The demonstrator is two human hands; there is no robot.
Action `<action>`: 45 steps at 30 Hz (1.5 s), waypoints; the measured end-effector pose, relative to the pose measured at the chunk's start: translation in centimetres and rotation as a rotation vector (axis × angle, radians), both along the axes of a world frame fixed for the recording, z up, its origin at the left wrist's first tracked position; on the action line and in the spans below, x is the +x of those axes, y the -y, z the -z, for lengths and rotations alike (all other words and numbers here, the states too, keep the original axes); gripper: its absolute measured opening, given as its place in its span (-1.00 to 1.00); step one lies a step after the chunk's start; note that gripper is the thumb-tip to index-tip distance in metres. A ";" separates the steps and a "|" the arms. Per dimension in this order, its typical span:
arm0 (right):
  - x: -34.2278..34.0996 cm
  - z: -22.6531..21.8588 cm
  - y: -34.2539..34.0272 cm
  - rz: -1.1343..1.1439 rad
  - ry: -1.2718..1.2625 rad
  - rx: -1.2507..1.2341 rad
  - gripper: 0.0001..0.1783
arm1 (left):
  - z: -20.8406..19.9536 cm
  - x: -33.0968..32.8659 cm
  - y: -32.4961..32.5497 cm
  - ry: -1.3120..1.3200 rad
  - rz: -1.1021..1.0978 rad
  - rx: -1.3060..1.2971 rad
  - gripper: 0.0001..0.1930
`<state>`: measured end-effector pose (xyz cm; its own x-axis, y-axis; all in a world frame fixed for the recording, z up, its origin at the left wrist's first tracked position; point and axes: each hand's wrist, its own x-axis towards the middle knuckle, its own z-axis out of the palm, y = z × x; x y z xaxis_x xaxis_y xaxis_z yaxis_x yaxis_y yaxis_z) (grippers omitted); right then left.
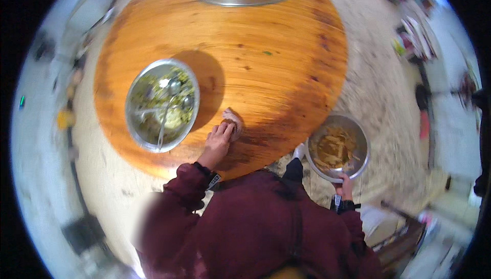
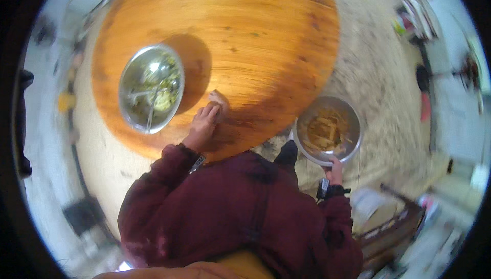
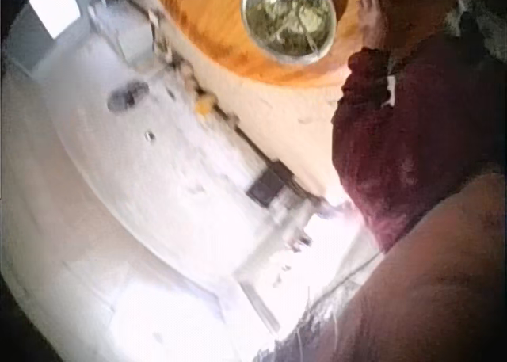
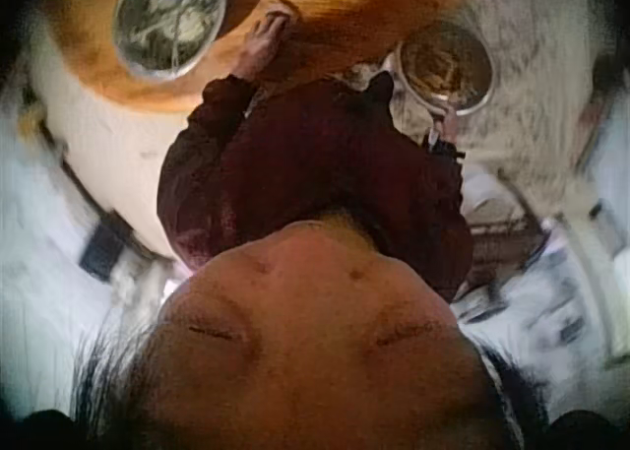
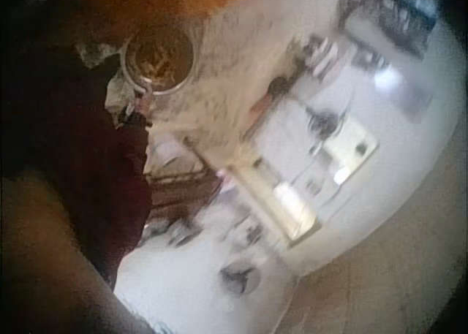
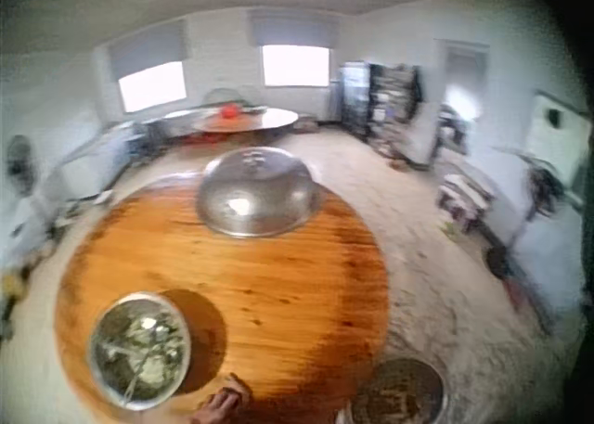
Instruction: The person wipes a round wooden table with a cloth, then picks up metal bowls containing prepared food and carries them to the kitchen counter. They use a ladle to transfer food from one bowl into another bowl on the counter.
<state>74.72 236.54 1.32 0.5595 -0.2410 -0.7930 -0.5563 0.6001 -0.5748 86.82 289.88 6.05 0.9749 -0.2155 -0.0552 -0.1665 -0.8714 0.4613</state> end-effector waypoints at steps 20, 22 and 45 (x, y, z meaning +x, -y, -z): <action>22.4 3.5 19.7 -0.378 -0.124 -0.108 -0.94 | -8.3 26.0 -5.8 0.058 -0.638 -0.221 -0.82; 22.7 2.3 19.8 -0.376 -0.108 -0.131 -0.96 | -5.9 29.5 -10.4 0.077 -0.684 -0.014 -0.81; 30.2 4.6 17.8 -0.728 -0.253 -0.052 -0.91 | 6.0 26.2 15.6 0.119 -0.532 0.219 -0.47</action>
<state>104.95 218.73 -3.27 0.3946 0.0778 -0.9155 -0.9185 0.0080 -0.3952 112.97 274.33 0.01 0.9482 0.3091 0.0735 0.2800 -0.9224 0.2660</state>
